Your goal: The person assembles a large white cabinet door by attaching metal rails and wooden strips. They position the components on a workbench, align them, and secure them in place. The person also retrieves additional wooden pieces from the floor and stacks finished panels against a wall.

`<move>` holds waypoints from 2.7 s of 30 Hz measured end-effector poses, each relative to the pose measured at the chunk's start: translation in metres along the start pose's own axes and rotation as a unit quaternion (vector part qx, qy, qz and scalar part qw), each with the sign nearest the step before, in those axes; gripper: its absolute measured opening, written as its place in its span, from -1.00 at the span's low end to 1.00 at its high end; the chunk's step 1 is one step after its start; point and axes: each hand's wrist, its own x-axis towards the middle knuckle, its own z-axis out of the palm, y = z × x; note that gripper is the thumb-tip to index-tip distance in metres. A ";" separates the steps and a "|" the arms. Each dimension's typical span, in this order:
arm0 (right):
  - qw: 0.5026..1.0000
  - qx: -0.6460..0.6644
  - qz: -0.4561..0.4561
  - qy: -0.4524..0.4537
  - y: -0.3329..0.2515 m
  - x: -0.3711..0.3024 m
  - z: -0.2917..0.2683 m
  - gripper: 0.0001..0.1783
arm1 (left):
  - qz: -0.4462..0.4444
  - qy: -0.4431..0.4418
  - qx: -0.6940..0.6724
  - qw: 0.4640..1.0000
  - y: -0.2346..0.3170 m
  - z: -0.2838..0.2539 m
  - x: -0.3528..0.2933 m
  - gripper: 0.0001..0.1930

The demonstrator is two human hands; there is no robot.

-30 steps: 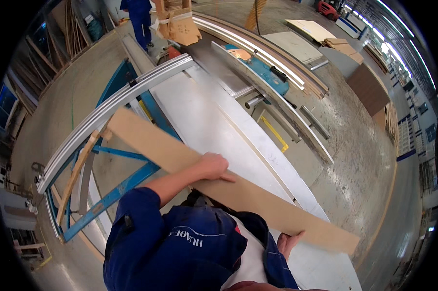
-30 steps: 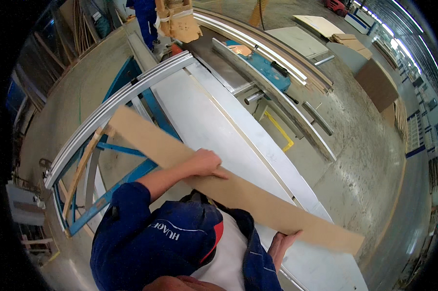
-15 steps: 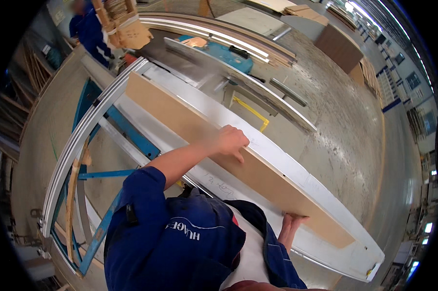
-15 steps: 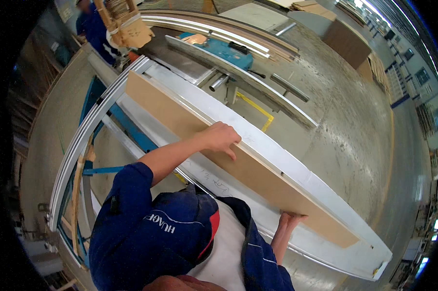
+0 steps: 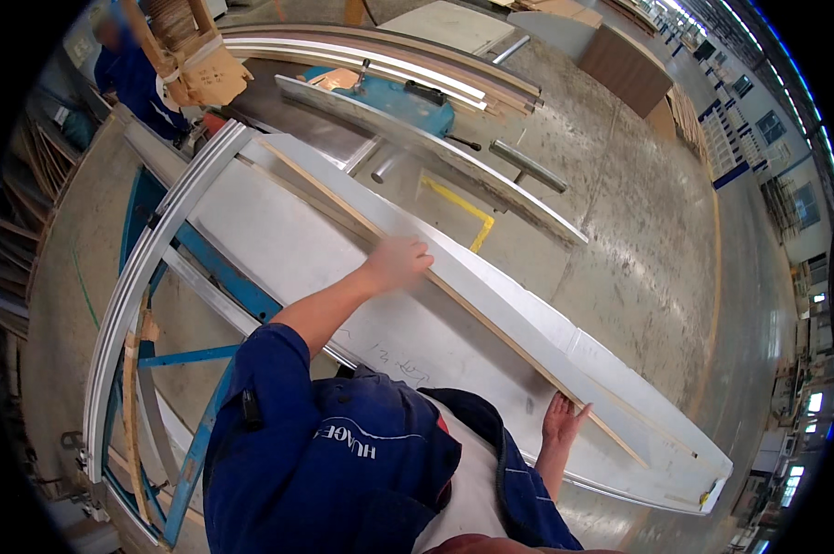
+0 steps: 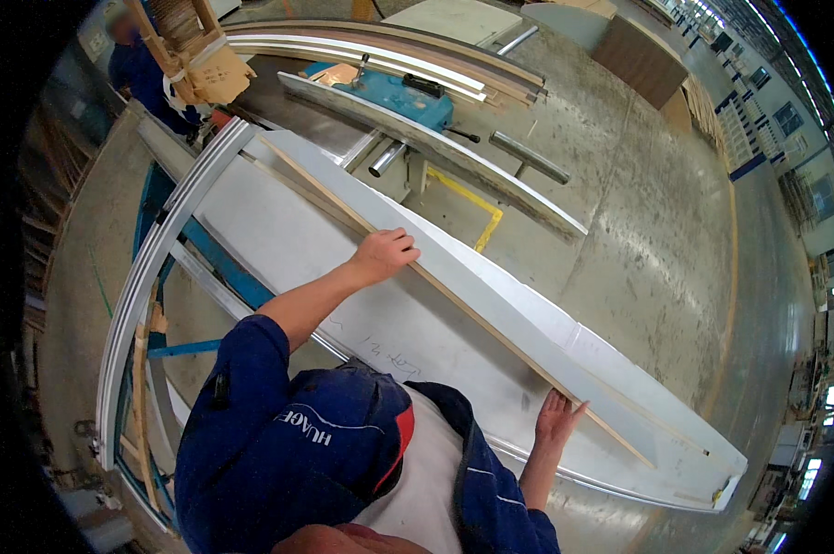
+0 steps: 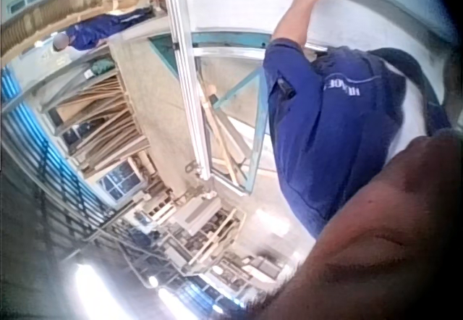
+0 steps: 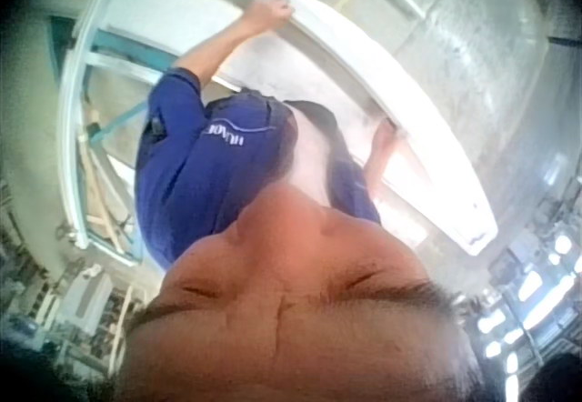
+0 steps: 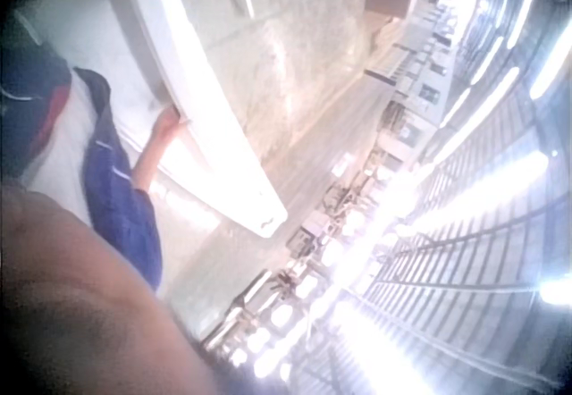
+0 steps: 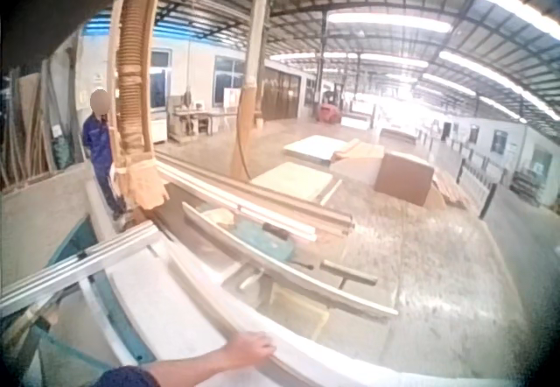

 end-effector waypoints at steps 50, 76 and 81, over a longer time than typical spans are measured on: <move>0.210 -0.806 -0.391 -0.392 0.118 0.112 0.235 -0.05 | -0.548 -0.030 0.050 0.835 -0.087 0.083 -0.052 -0.26; 0.243 -0.773 -0.378 -0.448 0.102 0.150 0.238 -0.12 | -0.519 -0.054 0.108 0.846 -0.081 0.078 -0.061 -0.36; 0.213 -0.786 -0.379 -0.439 0.094 0.143 0.250 -0.11 | -0.536 -0.069 0.090 0.837 -0.078 0.087 -0.059 -0.36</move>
